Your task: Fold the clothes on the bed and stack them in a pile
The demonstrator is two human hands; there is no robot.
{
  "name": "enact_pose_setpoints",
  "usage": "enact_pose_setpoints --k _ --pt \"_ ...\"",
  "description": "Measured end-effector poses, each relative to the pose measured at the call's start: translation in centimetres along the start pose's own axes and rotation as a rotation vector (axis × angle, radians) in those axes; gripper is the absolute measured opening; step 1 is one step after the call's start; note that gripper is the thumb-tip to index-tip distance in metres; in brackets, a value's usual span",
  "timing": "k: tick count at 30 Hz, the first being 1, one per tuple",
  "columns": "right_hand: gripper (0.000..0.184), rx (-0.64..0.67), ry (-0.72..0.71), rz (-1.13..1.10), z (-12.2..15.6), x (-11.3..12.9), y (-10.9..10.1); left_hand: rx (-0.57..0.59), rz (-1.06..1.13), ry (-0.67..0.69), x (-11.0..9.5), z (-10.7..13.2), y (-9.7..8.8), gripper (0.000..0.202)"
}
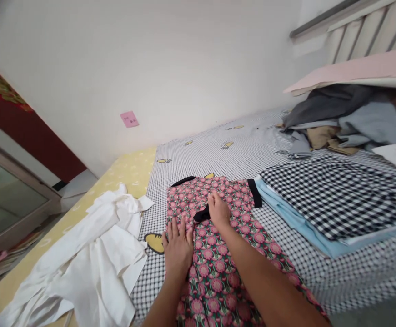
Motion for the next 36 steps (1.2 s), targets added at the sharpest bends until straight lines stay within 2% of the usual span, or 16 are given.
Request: enact_pose_setpoints --k 6,11,14,17,19,21,23,24,26,29,32,36 --pt "0.039 -0.049 -0.028 -0.11 0.1 -0.1 -0.3 0.034 0.013 0.013 0.0 0.0 -0.3 0.052" --pt "0.027 -0.094 -0.109 -0.173 0.5 0.3 -0.8 0.048 0.025 -0.008 -0.1 0.0 -0.9 0.047" --pt "0.021 -0.131 -0.189 -0.106 0.7 1.8 -1.5 0.028 0.063 -0.015 0.0 0.2 -0.6 0.047" --pt "0.028 -0.12 -0.335 0.051 0.9 5.4 -1.7 0.02 0.094 -0.036 0.1 0.3 -0.1 0.048" --pt "0.033 0.028 -0.531 0.108 1.5 8.8 -0.4 0.015 0.106 -0.041 0.0 0.4 0.0 0.049" --pt "0.034 0.261 -0.752 0.145 2.5 11.6 2.2 0.011 0.118 -0.044 0.0 0.5 -0.1 0.048" --pt "0.033 0.487 -0.89 0.208 3.4 12.7 5.3 0.015 0.134 -0.055 0.0 0.7 -0.1 0.047" --pt "0.035 0.572 -0.902 0.256 3.5 12.6 6.9 0.018 0.143 -0.062 0.0 0.7 -0.1 0.047" --pt "0.046 0.664 -0.826 0.366 2.9 11.5 9.8 0.021 0.162 -0.071 0.1 0.7 0.1 0.047" --pt "0.059 0.664 -0.654 0.492 1.0 10.1 12.8 0.025 0.2 -0.072 0.1 0.7 0.6 0.049" --pt "0.062 0.625 -0.566 0.542 -0.5 10.1 14.6 0.042 0.227 -0.081 0.2 0.7 1.1 0.051" --pt "0.063 0.619 -0.483 0.549 -2.0 11.0 15.7 0.051 0.24 -0.067 0.1 0.7 1.1 0.053"
Point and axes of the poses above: each hand's wrist, its own z-axis away from the middle knuckle, its own y-axis out of the palm, x = y × z, the point moved 5 cm from there along -z, towards the middle knuckle, and after that the axes turned 1 degree about x, right-handed, at the moved point
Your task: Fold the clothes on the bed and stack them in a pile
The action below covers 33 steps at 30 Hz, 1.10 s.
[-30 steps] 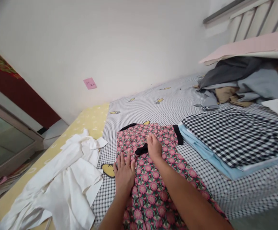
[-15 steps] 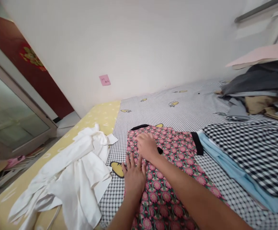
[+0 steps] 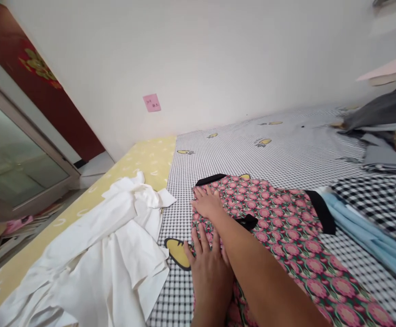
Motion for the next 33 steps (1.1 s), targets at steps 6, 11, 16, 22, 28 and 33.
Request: enact_pose_setpoints --k 6,11,16,22,28,33 --pt "0.069 0.118 -0.006 -0.007 2.1 0.4 -0.6 -0.05 0.042 -0.023 -0.1 0.0 -1.2 0.05" --pt "0.056 -0.061 -0.21 0.053 11.6 -1.2 -0.5 -0.009 0.019 -0.016 0.0 0.0 -1.3 0.045" --pt "0.051 -0.163 -0.174 0.109 21.8 -8.0 -0.8 -0.025 -0.065 0.008 -0.2 -0.2 -1.6 0.05" --pt "0.049 -0.272 -0.089 0.134 25.4 -10.3 -2.3 0.01 -0.145 0.047 -0.6 -0.5 -2.1 0.052" --pt "0.048 -0.309 -0.056 0.126 25.0 -9.2 -3.0 0.091 -0.209 0.054 -0.7 -0.7 -2.4 0.054" --pt "0.05 -0.307 -0.041 0.116 25.4 -9.4 -3.4 0.23 -0.235 0.058 -1.0 -0.4 -2.9 0.056"
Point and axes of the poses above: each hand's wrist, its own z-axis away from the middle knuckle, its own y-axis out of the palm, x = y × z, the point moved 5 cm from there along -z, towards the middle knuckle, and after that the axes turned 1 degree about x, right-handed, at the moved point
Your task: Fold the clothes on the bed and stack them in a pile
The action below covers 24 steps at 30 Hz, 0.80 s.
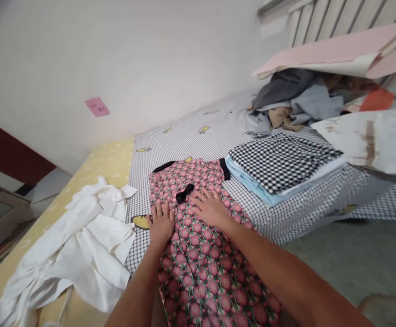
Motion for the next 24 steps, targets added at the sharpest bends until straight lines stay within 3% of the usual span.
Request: enact_pose_setpoints --k 5,13,16,18,21,23,24 --pt "0.052 -0.002 0.034 0.006 0.1 -0.2 0.0 -0.035 -0.016 0.028 0.0 3.8 -0.2 0.054" --pt "0.049 -0.019 0.043 -0.014 0.3 -0.4 0.0 -0.179 -0.051 0.114 0.9 16.3 1.2 0.058" --pt "0.045 -0.039 0.13 -0.119 1.4 0.0 -0.5 -0.201 -0.009 0.042 0.9 19.5 1.6 0.064" --pt "0.04 -0.043 0.18 -0.303 3.2 0.6 -1.1 -0.225 0.035 -0.02 0.7 20.8 1.8 0.068" --pt "0.034 0.007 0.191 -0.823 7.7 1.1 -2.0 -0.245 0.144 -0.07 0.3 22.1 2.1 0.078" --pt "0.037 -0.01 0.341 -1.22 11.7 -0.2 -2.2 -0.265 0.251 -0.11 0.4 22.5 1.9 0.081" --pt "0.039 -0.085 0.483 -1.361 14.0 -1.6 -2.1 -0.277 0.308 -0.142 0.7 22.6 1.8 0.081"
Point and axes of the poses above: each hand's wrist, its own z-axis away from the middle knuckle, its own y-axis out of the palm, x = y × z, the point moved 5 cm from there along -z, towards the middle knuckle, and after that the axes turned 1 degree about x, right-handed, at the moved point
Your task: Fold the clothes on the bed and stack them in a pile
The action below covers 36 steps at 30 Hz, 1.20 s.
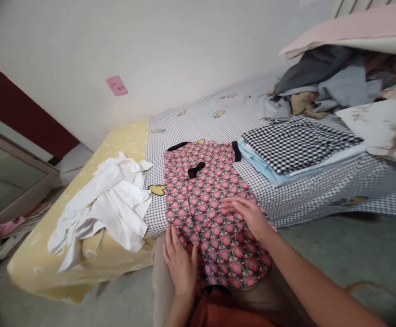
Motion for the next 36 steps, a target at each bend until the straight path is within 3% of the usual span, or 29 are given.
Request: enact_pose_setpoints --k 2,4,6,8,11,15,17,23,27,30,33,36 --pt "0.037 -0.314 0.098 -0.183 3.0 -2.2 -4.7 -0.027 0.084 -0.08 0.5 -0.4 -0.6 0.08" --pt "0.034 -0.62 0.163 -0.229 5.8 -4.5 -9.2 -0.031 0.1 -0.142 0.9 -1.0 -1.0 0.078" --pt "0.029 -0.779 0.227 -0.209 7.7 -6.5 -12.2 -0.001 0.055 -0.179 1.0 -1.7 -1.0 0.073" --pt "0.025 -0.797 0.281 -0.179 8.4 -7.8 -13.4 0.032 -0.004 -0.184 0.8 -2.1 -0.9 0.066" --pt "0.025 -0.703 0.346 -0.172 7.7 -8.5 -12.2 0.036 -0.046 -0.162 0.2 -2.3 -0.9 0.061" --pt "0.041 -0.379 0.519 -0.246 6.3 -8.2 -7.6 -0.011 0.046 -0.205 0.6 -1.9 -1.5 0.068" --pt "0.044 -0.245 0.538 -0.271 6.2 -7.5 -5.9 -0.022 0.09 -0.218 1.0 -1.6 -1.7 0.071" --pt "0.04 0.008 0.599 -0.121 7.7 -6.4 -3.9 0.082 -0.038 -0.252 1.3 -1.6 -0.8 0.056" --pt "0.039 0.036 0.623 -0.124 8.4 -6.3 -3.5 0.241 -0.168 -0.207 0.7 -2.2 -0.2 0.035" --pt "0.043 0.024 0.633 -0.143 8.5 -6.2 -3.1 0.273 -0.181 -0.188 0.4 -2.4 -0.3 0.031" --pt "0.041 -0.035 0.64 -0.211 8.5 -5.7 -2.7 0.265 -0.086 -0.173 0.5 -2.3 -0.6 0.028" --pt "0.036 -0.089 0.623 -0.292 8.5 -4.4 -2.1 0.224 0.177 -0.179 1.2 -1.7 -1.6 0.023"
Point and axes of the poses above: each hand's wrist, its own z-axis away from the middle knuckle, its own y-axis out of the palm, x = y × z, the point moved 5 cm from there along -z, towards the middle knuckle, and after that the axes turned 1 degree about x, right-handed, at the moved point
